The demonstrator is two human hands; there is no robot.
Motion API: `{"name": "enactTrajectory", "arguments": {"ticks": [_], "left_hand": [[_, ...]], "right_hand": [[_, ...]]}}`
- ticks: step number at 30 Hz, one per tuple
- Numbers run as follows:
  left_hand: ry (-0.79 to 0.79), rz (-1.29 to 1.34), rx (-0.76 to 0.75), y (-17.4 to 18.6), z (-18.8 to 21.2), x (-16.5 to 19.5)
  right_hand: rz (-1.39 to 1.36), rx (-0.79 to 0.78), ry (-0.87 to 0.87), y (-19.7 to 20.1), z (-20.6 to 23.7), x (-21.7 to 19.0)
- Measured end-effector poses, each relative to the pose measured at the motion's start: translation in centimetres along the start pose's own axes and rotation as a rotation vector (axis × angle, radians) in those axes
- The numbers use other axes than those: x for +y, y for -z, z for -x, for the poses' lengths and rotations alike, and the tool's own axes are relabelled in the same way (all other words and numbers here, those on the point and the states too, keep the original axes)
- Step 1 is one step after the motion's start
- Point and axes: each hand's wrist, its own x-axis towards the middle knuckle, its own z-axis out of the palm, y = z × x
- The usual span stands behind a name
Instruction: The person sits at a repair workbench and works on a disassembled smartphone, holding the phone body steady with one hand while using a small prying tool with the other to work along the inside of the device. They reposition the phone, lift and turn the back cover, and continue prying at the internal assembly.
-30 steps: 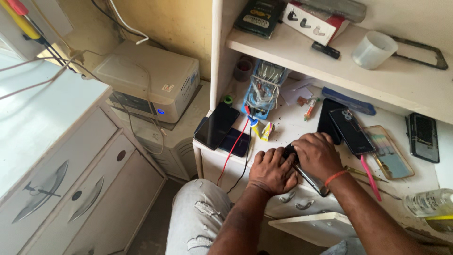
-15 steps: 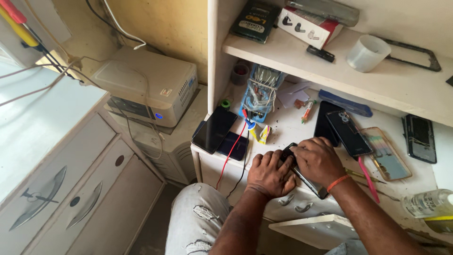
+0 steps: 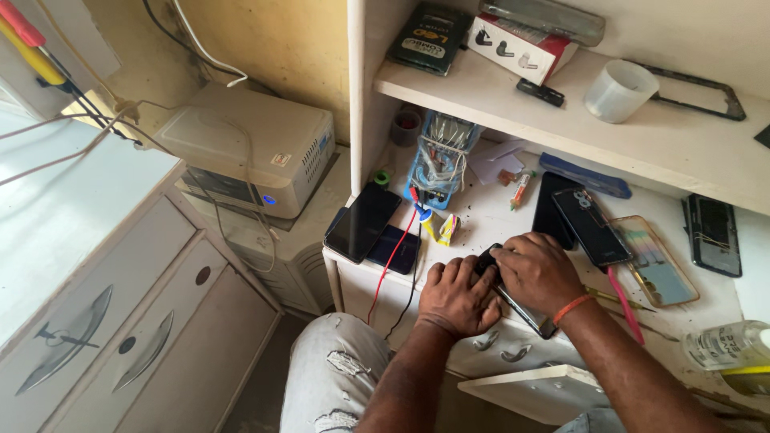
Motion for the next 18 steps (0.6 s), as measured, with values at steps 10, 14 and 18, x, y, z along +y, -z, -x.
{"name": "enactTrajectory", "arguments": {"ticks": [10, 14, 18], "left_hand": [[-0.011, 0.007, 0.029, 0.1, -0.2, -0.8], [-0.007, 0.006, 0.023, 0.2, -0.4, -0.8], [0.0, 0.003, 0.012, 0.4, -0.3, -0.9]], "right_hand": [[-0.012, -0.026, 0.047, 0.4, -1.2, -0.5], [-0.067, -0.005, -0.003, 0.4, -1.5, -0.7], [-0.127, 0.007, -0.041, 0.5, -1.8, -1.0]]}}
